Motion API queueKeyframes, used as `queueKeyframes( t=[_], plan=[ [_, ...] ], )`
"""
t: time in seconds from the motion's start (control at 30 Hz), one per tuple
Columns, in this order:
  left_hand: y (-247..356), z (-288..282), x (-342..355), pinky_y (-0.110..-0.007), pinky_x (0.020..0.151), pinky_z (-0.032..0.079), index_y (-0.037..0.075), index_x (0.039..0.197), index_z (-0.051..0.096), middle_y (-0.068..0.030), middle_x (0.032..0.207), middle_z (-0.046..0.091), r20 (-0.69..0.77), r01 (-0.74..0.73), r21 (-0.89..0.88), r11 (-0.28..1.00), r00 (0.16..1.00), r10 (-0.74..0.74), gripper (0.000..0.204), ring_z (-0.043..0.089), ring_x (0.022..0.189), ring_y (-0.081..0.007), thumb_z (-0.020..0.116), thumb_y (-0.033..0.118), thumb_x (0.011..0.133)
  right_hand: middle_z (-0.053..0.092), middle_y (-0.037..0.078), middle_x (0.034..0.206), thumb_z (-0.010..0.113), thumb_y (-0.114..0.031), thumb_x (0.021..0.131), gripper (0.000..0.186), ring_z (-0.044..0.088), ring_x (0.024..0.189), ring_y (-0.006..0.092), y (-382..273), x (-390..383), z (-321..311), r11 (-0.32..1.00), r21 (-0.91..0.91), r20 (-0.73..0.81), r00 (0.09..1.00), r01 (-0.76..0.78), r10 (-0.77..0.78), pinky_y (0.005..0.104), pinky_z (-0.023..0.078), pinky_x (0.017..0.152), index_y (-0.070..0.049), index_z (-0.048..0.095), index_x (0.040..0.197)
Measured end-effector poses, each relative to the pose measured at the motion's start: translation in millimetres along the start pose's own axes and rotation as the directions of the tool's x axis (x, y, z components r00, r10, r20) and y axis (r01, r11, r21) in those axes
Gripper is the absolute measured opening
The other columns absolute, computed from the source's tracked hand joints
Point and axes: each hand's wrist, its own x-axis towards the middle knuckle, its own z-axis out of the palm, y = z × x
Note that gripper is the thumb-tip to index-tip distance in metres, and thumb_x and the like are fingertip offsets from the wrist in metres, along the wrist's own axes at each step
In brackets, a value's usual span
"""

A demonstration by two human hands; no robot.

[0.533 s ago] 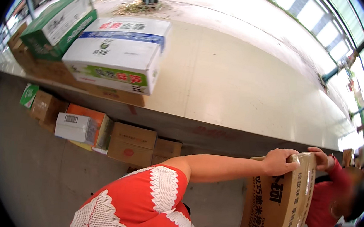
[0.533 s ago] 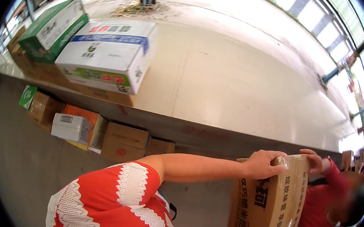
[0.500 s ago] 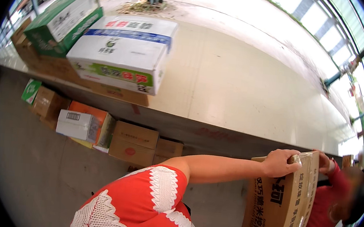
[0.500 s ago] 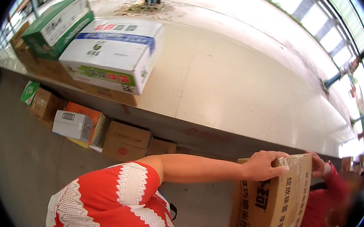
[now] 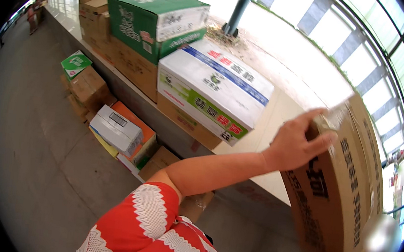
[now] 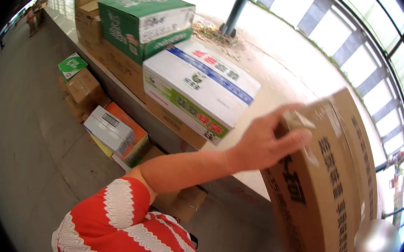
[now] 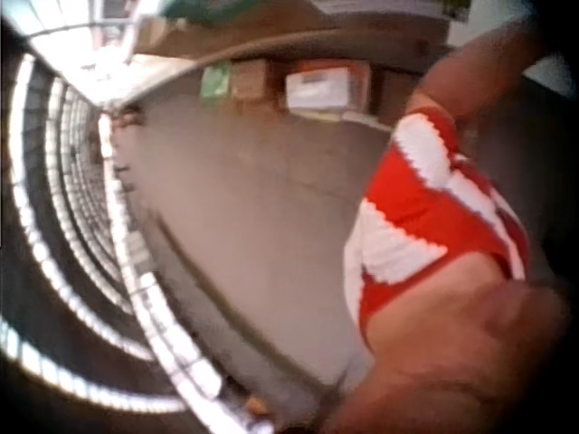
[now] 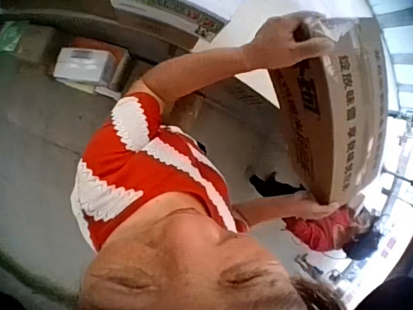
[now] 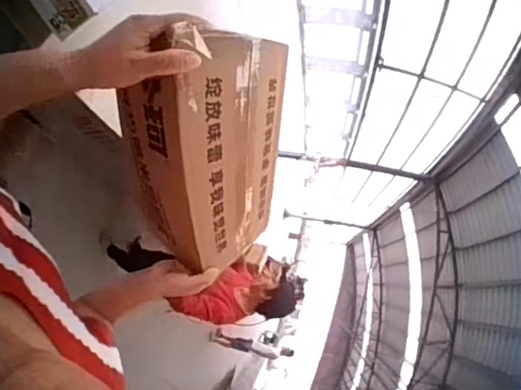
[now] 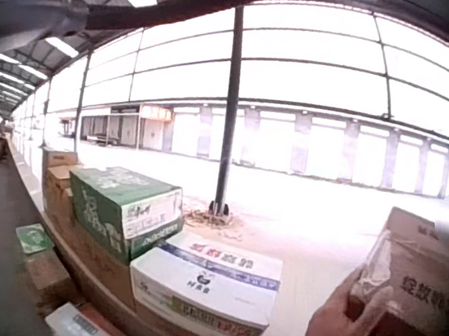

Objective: The person receives cardboard boxes from a woman in a red shirt and stacks them on a raised concrete ledge. The person handles boxes of various sizes, placing them one by one onto the ledge in a covered outdoor area.

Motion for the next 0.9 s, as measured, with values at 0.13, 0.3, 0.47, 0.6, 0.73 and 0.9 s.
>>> queueKeyframes(
  t=[0.13, 0.3, 0.47, 0.6, 0.73, 0.9],
  plan=[
    [31, -90, 37, -0.031, 0.078, 0.051, 0.001, 0.123, 0.053, -0.0140, 0.094, 0.067, -0.179, -0.078, 0.028, 0.997, 0.980, 0.081, 0.057, 0.064, 0.087, -0.0170, 0.065, 0.042, 0.087, 0.050, 0.014, 0.132, 0.048, -0.027, 0.097, 0.044, 0.052, 0.115, 0.0257, -38, -11, 101, 0.993, 0.107, 0.101, 0.993, 0.052, -0.062, 0.0359, 0.041, 0.098, 0.002, 0.051, 0.130],
    [70, -191, 65, -0.028, 0.075, 0.049, -0.002, 0.111, 0.056, -0.0101, 0.095, 0.062, -0.352, -0.065, 0.133, 0.989, 0.930, 0.108, 0.047, 0.059, 0.086, -0.0141, 0.063, 0.039, 0.087, 0.053, 0.016, 0.128, 0.050, -0.018, 0.095, 0.039, 0.053, 0.114, 0.0263, -93, -52, 223, 0.924, 0.378, 0.325, 0.925, 0.063, -0.196, 0.0360, 0.042, 0.097, 0.006, 0.052, 0.126],
    [83, -266, 85, -0.030, 0.075, 0.049, 0.001, 0.110, 0.058, -0.0081, 0.098, 0.060, -0.447, 0.067, 0.104, 0.992, 0.894, -0.014, 0.041, 0.057, 0.088, -0.0131, 0.062, 0.035, 0.087, 0.059, 0.013, 0.116, 0.059, -0.024, 0.090, 0.042, 0.055, 0.106, 0.0200, -123, -91, 311, 0.821, 0.516, 0.462, 0.886, -0.245, -0.027, 0.0312, 0.042, 0.093, 0.004, 0.056, 0.122],
    [74, -307, 99, -0.039, 0.080, 0.050, -0.001, 0.107, 0.061, -0.0149, 0.099, 0.062, -0.498, 0.275, 0.448, 0.851, 0.867, -0.018, 0.054, 0.061, 0.091, -0.0236, 0.060, 0.047, 0.082, 0.056, 0.013, 0.120, 0.054, -0.028, 0.092, 0.044, 0.055, 0.106, 0.0240, -123, -116, 364, 0.836, 0.414, 0.544, 0.834, -0.360, 0.090, 0.0344, 0.045, 0.090, 0.003, 0.055, 0.124],
    [57, -331, 103, -0.044, 0.094, 0.042, 0.000, 0.120, 0.055, -0.0197, 0.108, 0.058, -0.458, 0.307, 0.571, 0.762, 0.889, -0.015, 0.063, 0.055, 0.105, -0.0308, 0.054, 0.053, 0.085, 0.055, 0.014, 0.123, 0.049, -0.036, 0.093, 0.051, 0.055, 0.107, 0.0270, -109, -124, 393, 0.926, 0.335, 0.558, 0.828, -0.173, -0.047, 0.0362, 0.046, 0.089, 0.002, 0.054, 0.127],
    [28, -330, 117, -0.044, 0.092, 0.045, 0.000, 0.135, 0.042, -0.0192, 0.113, 0.061, -0.506, 0.232, 0.519, 0.823, 0.859, 0.076, 0.069, 0.059, 0.105, -0.0327, 0.051, 0.049, 0.088, 0.055, 0.014, 0.122, 0.051, -0.038, 0.092, 0.053, 0.056, 0.107, 0.0264, -100, -119, 400, 0.913, 0.314, 0.539, 0.841, -0.259, 0.053, 0.0357, 0.046, 0.088, 0.000, 0.053, 0.128]
  ],
)
